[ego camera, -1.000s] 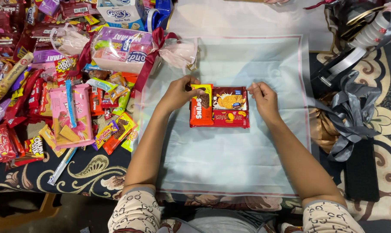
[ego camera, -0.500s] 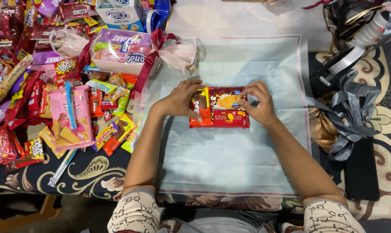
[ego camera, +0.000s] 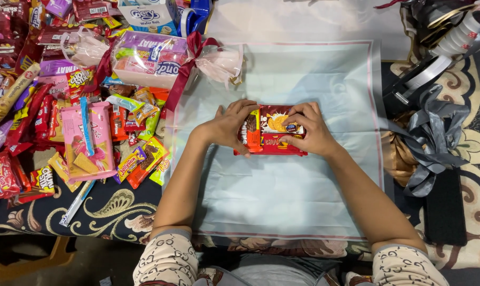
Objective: Arranging various snack packets on a cardboard base to create a snack bouquet
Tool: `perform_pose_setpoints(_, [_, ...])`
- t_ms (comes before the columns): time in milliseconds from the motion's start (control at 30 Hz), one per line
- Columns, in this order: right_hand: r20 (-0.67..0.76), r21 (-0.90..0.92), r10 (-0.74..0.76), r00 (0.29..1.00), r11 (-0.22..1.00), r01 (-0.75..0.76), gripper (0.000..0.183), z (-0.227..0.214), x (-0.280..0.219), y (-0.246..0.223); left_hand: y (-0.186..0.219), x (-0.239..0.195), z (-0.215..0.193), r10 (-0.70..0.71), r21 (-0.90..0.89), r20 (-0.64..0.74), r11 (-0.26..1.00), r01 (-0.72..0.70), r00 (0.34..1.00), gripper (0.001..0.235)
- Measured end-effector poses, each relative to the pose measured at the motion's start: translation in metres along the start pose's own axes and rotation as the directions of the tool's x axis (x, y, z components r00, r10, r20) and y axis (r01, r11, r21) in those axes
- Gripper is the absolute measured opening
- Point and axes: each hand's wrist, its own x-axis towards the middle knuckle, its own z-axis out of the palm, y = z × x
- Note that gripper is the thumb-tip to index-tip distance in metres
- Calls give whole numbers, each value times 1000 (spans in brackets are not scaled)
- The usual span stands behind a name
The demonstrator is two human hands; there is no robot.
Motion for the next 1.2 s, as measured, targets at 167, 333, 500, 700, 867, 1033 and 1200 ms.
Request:
perform_pose_setpoints(167, [17, 4, 17, 1000, 1000, -17, 36, 2, -3, 5, -5, 3, 6, 6, 4, -4, 1000, -6, 1000, 139])
perform_pose_setpoints(333, [14, 6, 16, 1000, 1000, -16, 36, 2, -3, 6, -3, -2, -1, 5, 7, -17, 1000, -5, 1000, 142])
perform_pose_setpoints(500, [7, 10, 28, 1000, 1000, -28, 35, 2, -3, 6, -21, -4, -4, -2, 8, -76, 1000, 3, 997, 121])
perform_pose_setpoints(700, [4, 3, 17, 1000, 1000, -17, 36, 4, -4, 11, -36, 8, 12, -4, 89, -86, 996, 12, 996, 110])
perform_pose_setpoints(867, [5, 11, 15, 1000, 1000, -15, 36, 3, -4, 10, -36, 10, 13, -21, 62, -82, 998, 26, 996, 112])
perform_pose_setpoints(1033, [4, 13, 13, 1000, 1000, -13, 36, 3, -4, 10, -35, 9, 12, -18, 70, -80, 997, 24, 997, 113])
perform_pose_setpoints(1200, [7, 15, 26, 1000, 1000, -26, 37, 4, -6, 10, -19, 1, 0, 9, -8, -68, 1000, -9, 998, 115])
